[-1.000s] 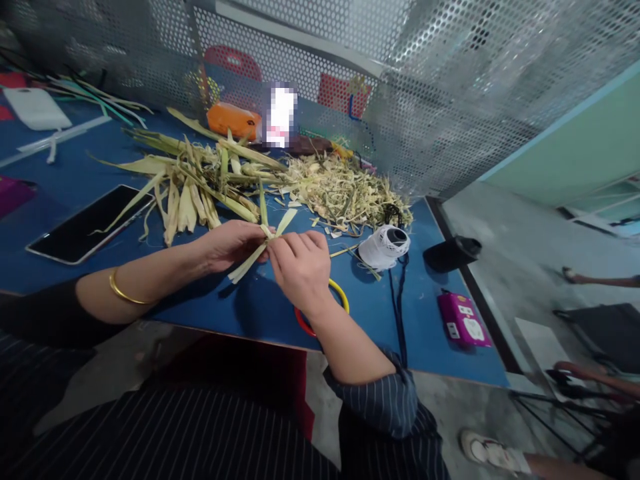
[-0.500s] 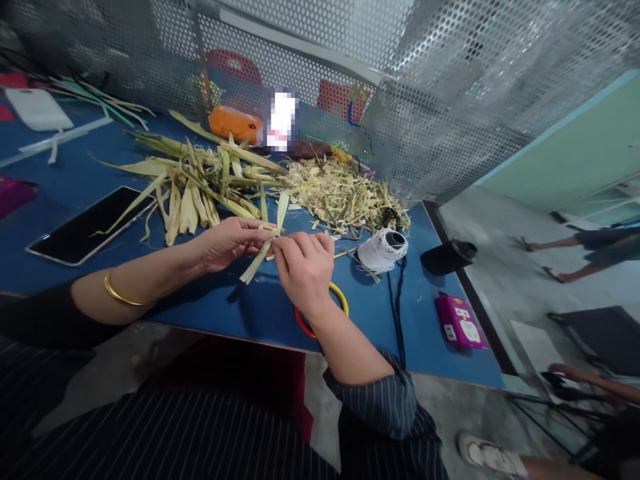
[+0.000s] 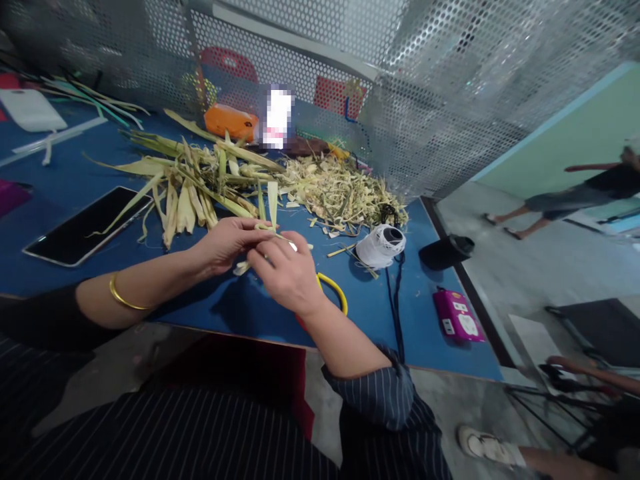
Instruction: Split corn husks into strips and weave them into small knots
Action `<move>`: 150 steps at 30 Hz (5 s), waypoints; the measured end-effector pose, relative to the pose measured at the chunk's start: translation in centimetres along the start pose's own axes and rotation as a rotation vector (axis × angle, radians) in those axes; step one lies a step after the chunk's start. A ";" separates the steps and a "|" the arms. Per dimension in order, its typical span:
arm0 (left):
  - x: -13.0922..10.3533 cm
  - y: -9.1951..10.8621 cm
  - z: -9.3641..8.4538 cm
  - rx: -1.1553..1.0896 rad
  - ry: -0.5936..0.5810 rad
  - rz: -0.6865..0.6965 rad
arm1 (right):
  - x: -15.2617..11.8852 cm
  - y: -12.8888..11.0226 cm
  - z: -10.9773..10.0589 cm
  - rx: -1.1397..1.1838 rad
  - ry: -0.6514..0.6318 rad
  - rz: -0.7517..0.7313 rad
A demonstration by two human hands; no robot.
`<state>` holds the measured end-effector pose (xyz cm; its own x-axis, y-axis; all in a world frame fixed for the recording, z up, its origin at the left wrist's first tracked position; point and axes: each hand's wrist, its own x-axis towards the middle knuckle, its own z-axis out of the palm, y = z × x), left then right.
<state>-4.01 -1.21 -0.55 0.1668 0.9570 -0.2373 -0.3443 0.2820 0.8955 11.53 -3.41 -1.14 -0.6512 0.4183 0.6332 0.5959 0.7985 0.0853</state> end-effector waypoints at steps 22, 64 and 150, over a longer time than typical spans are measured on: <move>-0.4 -0.5 0.4 0.134 -0.022 -0.026 | 0.2 1.6 1.5 0.734 0.129 1.028; 0.3 0.3 -0.5 0.131 0.082 0.166 | 0.0 0.9 0.3 0.241 -0.133 -0.020; -0.3 -0.5 0.3 0.216 -0.009 0.081 | 0.0 2.2 1.2 0.136 -0.005 0.748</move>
<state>-3.56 -1.64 -0.85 0.1549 0.9750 -0.1591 -0.1508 0.1825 0.9716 12.23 -1.13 -1.89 -0.0992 0.8708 0.4815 0.8165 0.3478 -0.4609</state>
